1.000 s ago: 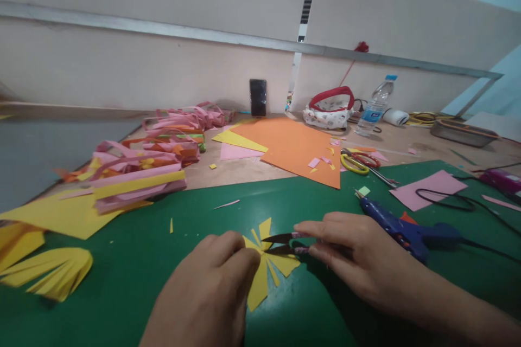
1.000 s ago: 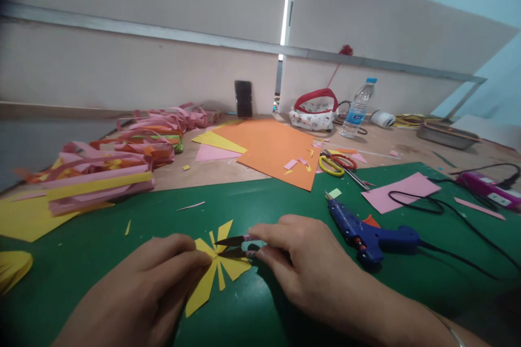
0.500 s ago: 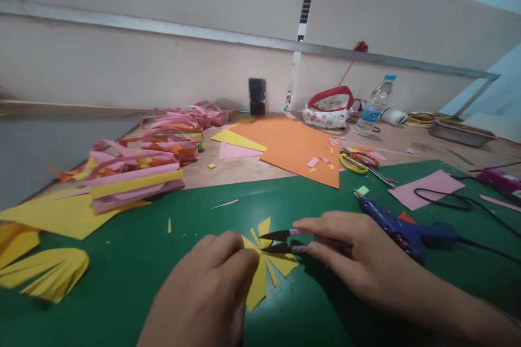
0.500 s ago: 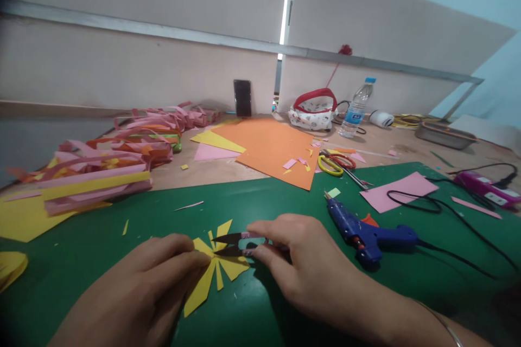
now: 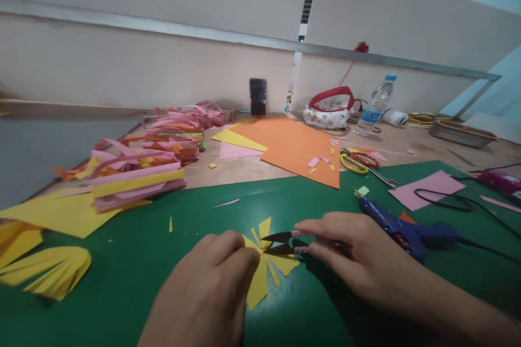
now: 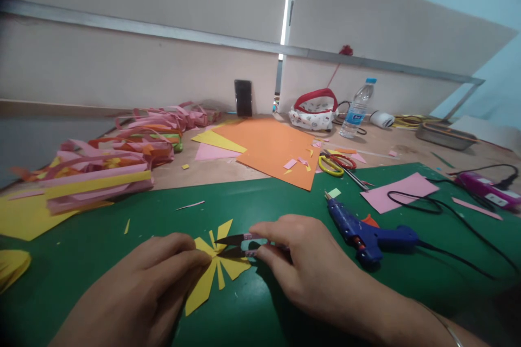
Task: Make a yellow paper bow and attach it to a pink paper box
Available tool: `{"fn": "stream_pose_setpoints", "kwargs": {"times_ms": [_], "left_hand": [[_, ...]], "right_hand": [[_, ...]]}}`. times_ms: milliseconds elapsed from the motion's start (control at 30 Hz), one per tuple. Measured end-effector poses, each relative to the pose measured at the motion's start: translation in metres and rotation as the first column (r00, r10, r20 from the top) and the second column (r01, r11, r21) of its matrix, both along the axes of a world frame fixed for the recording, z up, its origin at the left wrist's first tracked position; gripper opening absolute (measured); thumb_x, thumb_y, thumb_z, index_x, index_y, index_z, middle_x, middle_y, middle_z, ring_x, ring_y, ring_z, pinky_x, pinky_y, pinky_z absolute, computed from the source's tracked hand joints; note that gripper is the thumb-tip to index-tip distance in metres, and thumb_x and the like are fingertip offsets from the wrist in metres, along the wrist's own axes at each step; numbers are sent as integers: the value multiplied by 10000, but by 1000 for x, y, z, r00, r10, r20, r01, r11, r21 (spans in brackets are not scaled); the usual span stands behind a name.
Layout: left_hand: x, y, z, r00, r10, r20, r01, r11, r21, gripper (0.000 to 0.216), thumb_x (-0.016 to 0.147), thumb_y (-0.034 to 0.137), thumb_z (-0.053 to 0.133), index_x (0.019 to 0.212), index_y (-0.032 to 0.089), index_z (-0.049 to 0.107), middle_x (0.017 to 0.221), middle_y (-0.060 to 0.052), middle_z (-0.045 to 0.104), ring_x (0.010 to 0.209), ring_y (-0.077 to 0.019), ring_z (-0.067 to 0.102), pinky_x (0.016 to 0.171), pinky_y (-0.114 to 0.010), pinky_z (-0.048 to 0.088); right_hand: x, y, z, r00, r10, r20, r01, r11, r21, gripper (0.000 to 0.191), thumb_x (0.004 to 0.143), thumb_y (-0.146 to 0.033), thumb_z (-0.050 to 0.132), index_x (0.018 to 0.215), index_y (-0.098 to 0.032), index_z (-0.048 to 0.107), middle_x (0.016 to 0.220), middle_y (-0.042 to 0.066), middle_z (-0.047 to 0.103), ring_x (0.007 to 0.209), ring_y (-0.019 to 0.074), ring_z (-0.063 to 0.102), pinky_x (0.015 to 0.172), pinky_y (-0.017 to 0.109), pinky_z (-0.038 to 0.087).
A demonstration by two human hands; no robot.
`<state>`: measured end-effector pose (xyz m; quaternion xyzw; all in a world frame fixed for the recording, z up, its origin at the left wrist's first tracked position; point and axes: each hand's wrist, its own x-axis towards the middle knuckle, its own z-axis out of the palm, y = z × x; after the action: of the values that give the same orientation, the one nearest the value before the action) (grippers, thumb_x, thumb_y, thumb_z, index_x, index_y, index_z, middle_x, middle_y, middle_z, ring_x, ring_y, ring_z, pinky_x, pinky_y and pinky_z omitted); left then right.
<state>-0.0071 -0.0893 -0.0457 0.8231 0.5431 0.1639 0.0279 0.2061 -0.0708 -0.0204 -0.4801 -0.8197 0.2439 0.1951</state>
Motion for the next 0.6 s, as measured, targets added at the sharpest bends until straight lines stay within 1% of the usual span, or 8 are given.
{"fn": "stream_pose_setpoints", "kwargs": {"times_ms": [100, 233, 300, 467, 600], "left_hand": [[0, 0, 1, 1000, 3, -3, -3, 1000, -20, 235, 827, 253, 450, 670, 234, 624, 743, -17, 580, 678, -163, 508, 601, -264, 417], [1, -1, 3, 1000, 7, -14, -8, 999, -43, 232, 828, 247, 449, 681, 234, 628, 748, -17, 584, 682, -165, 510, 606, -269, 416], [2, -1, 4, 1000, 12, -20, -13, 999, -48, 237, 831, 245, 442, 683, 231, 627, 748, -17, 584, 681, -164, 509, 605, -270, 414], [1, 0, 2, 1000, 8, -2, -8, 1000, -23, 244, 845, 247, 423, 677, 221, 597, 751, -16, 584, 690, -166, 511, 611, -277, 410], [-5, -2, -8, 998, 26, 54, -26, 1000, -7, 209, 865, 292, 407, 736, 232, 560, 725, -3, 570, 661, -169, 501, 586, -289, 399]], "right_hand": [[2, -1, -2, 1000, -14, -16, 13, 1000, -17, 235, 904, -296, 497, 1091, -344, 632, 844, -38, 672, 721, 113, 576, 628, 226, 415], [7, 0, -3, 988, -127, -88, 123, 991, -50, 235, 886, -305, 515, 1084, -321, 641, 924, -14, 671, 772, 131, 602, 641, 228, 447], [8, 0, -3, 982, -159, -100, 155, 987, -51, 239, 879, -311, 523, 1087, -320, 640, 931, -10, 669, 773, 136, 606, 641, 231, 455], [4, 0, -2, 994, -92, -58, 88, 994, -66, 261, 895, -324, 498, 1121, -309, 627, 855, -4, 664, 730, 135, 598, 617, 236, 453], [2, -1, -1, 995, -87, -48, 84, 995, -51, 230, 890, -319, 508, 1067, -293, 651, 889, 11, 665, 773, 154, 601, 663, 256, 463]]}}
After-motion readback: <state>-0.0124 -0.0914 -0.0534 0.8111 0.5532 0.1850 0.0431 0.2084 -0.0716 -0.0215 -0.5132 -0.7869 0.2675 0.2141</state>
